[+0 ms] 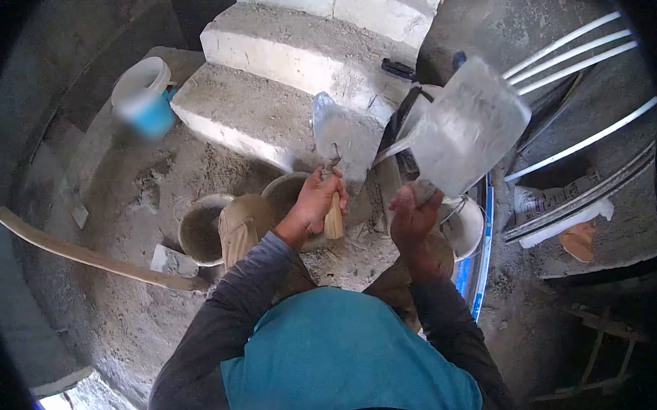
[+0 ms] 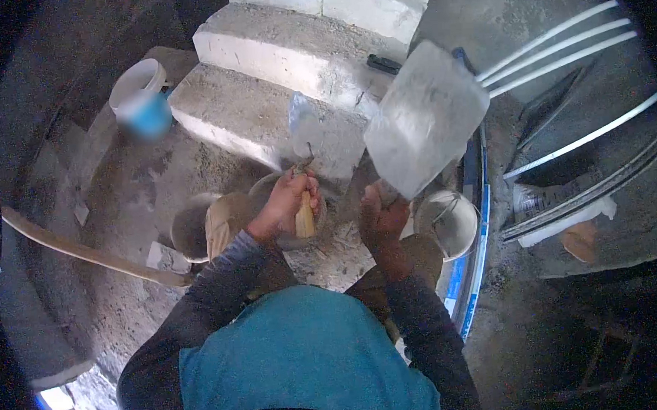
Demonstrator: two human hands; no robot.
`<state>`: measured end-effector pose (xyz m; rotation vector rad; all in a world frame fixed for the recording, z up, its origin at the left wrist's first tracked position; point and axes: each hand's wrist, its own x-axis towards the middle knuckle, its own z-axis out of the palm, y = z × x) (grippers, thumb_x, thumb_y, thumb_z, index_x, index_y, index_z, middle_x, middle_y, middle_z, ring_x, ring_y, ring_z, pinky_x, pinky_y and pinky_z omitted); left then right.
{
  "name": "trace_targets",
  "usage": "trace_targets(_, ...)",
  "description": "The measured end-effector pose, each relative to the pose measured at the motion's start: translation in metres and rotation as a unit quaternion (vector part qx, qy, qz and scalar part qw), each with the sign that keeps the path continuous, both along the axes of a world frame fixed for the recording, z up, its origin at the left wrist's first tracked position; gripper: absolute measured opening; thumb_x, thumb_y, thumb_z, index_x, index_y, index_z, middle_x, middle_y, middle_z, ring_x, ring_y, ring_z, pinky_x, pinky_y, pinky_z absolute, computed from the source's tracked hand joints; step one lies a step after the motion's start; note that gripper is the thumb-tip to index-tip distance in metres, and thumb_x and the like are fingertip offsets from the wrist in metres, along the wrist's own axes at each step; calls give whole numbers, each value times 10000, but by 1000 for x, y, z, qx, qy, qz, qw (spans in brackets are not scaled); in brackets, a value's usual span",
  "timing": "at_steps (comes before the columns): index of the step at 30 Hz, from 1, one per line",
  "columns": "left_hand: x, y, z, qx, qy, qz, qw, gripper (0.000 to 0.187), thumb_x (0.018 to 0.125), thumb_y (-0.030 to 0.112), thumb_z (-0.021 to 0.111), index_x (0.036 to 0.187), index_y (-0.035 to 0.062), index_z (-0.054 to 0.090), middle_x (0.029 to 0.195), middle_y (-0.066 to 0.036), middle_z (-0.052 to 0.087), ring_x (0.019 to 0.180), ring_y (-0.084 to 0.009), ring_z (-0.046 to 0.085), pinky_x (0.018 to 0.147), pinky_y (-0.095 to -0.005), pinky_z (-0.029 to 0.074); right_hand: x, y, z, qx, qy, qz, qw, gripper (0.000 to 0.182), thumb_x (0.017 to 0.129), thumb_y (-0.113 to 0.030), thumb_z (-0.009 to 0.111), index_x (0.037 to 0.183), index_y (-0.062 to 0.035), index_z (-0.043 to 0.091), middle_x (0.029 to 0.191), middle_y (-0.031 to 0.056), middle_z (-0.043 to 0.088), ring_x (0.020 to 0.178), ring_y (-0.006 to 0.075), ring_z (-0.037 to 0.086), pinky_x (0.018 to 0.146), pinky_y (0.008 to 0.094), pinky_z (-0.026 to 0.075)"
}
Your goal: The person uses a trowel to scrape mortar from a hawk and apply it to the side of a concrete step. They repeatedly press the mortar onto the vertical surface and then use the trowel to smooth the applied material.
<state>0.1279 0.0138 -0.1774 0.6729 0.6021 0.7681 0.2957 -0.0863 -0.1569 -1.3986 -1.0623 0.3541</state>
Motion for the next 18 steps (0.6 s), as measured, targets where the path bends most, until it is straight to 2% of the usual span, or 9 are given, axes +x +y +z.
trace_targets(2,0,-1,8,12,7,-12,1000,249,889,123,532,1076,27,398,700,-92,545,520,-195,544,488,-356,490,3,2,4,-83,-307,-7,948,414,943,-281,594,1214,5,466,980,202,601,848,344,605,787,453,480)
trace_targets(3,1,-2,12,21,14,-21,999,294,874,109,542,1111,22,392,727,-96,558,521,-191,545,495,-353,493,2,2,14,-253,-251,74,932,442,945,-296,600,1234,6,456,974,203,601,865,351,602,795,456,479)
trace_targets(4,1,-3,6,20,14,-23,999,294,874,109,542,1111,22,392,727,-96,558,521,-191,545,495,-353,493,2,-3,12,-254,-251,72,931,442,945,-296,600,1234,6,456,974,203,601,865,351,602,795,456,479)
trace_targets(6,-3,7,-9,147,42,-27,988,419,847,97,574,1200,-7,373,797,-99,574,597,-199,584,547,-341,509,4,-2,7,-163,-213,69,961,449,948,-291,598,1248,5,444,969,175,603,859,313,607,791,421,491)
trace_targets(10,-25,4,-31,106,49,-71,991,483,845,122,602,1247,-36,388,875,-108,594,713,-206,618,643,-330,518,9,-2,-4,-29,-169,24,985,448,949,-283,599,1256,1,439,964,122,603,784,218,612,713,347,511)
trace_targets(12,-29,-4,-37,272,360,-117,885,497,851,191,643,1225,-60,434,921,-157,622,824,-255,634,737,-356,512,8,-11,-4,-38,-92,-14,995,420,954,-260,591,1251,-5,438,935,71,582,685,115,576,616,267,504)
trace_targets(13,-28,-3,-57,400,414,-49,816,531,855,271,670,1206,-68,462,966,-220,636,872,-326,644,778,-404,497,11,-14,-9,-8,-60,23,998,416,949,-250,598,1243,-3,440,878,50,566,616,82,542,552,241,487)
trace_targets(16,-43,-4,-19,328,364,-120,863,580,834,324,690,1195,-60,449,995,-285,623,940,-428,633,798,-453,486,19,-23,-16,-24,-140,8,990,383,945,-228,603,1221,-6,458,828,36,544,606,76,530,537,234,476)
trace_targets(18,-46,-10,-55,343,417,-97,836,545,832,323,688,1157,-44,449,988,-306,620,971,-469,611,805,-477,481,18,-29,-13,-35,-122,-7,992,372,935,-218,618,1200,1,476,833,47,560,634,102,551,574,255,485)
